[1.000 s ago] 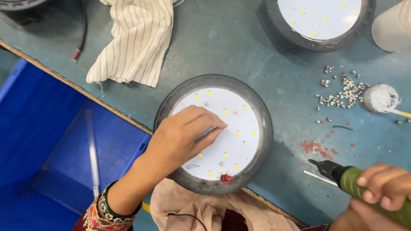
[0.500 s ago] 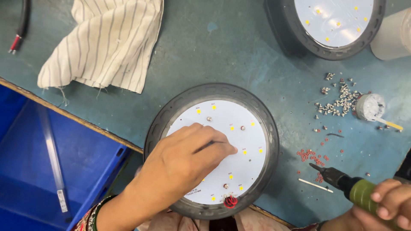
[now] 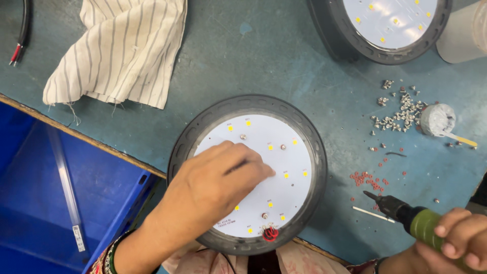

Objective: The person uses a green handheld tool to apply a substance to multiple points on a circular LED light panel. They then wipe the panel with a cloth and place a black plastic cover over it.

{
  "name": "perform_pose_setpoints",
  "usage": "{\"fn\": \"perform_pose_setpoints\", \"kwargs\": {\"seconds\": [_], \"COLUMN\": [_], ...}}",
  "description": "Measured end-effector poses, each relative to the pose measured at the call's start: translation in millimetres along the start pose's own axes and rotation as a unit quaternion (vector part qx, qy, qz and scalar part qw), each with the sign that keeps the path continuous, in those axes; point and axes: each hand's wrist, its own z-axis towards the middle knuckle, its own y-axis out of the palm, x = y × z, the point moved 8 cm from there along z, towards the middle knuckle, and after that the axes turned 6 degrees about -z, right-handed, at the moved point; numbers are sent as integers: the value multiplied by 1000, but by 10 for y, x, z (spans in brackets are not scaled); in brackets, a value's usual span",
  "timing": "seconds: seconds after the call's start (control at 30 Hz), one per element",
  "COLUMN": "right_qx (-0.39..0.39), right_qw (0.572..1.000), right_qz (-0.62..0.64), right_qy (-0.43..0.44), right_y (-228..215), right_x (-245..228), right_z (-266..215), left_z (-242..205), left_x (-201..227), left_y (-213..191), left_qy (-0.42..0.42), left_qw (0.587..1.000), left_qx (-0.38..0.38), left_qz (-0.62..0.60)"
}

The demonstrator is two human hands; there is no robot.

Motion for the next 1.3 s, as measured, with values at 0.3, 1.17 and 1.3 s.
{"fn": "perform_pose_setpoints", "kwargs": {"seconds": [0.3, 1.17, 1.3], "right_qx": [-66, -7, -23], "right_qw": [996, 998, 997], "right_qz": [36, -44, -44], "right_qy": [56, 55, 53], "right_y": [1049, 553, 540], "right_x": [-17, -98, -64], "right_z": [219, -205, -181], "left_z": [8, 76, 85], "left_x": [-6, 213, 207], "left_y": [27, 417, 472], "left_qy": [5, 20, 21], "left_qw": [999, 990, 987], "left_qx": [29, -38, -39], "left_qz": [44, 137, 153]}}
